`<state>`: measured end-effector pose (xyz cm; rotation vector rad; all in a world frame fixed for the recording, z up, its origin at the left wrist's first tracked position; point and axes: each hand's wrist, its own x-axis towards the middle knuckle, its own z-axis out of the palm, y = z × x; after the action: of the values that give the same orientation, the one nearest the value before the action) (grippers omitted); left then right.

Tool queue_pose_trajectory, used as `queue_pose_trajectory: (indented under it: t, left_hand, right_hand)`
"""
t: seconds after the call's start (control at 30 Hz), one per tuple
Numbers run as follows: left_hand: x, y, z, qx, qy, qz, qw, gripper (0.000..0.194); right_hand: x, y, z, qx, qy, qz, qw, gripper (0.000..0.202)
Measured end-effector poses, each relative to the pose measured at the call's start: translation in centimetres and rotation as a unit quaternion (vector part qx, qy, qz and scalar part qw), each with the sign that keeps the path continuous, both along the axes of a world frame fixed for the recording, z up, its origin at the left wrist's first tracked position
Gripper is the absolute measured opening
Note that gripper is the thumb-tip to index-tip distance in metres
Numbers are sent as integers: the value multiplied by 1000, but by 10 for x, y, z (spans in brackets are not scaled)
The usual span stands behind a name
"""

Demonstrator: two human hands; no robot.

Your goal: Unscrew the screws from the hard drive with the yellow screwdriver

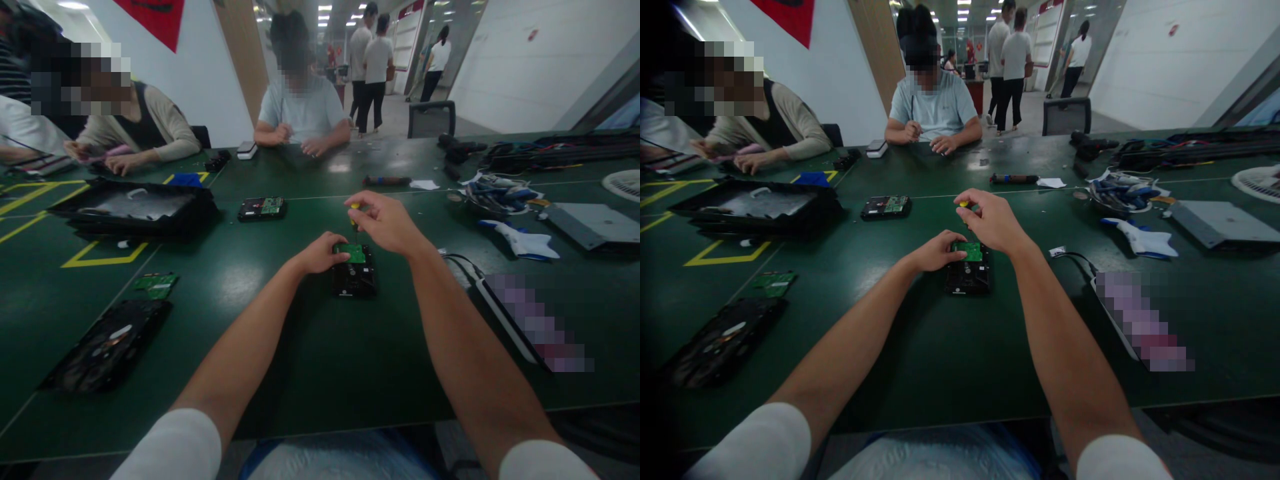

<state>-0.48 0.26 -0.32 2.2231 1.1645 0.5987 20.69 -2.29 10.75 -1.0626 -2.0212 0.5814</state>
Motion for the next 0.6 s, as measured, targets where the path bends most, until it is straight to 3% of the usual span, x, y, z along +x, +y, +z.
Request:
queue_pose_trajectory:
  t: [0.6]
  left_hand:
    - [0,0,1,9,7,-9,1000,50]
  right_hand:
    - [2,1,2,-1,-7,11,1000,26]
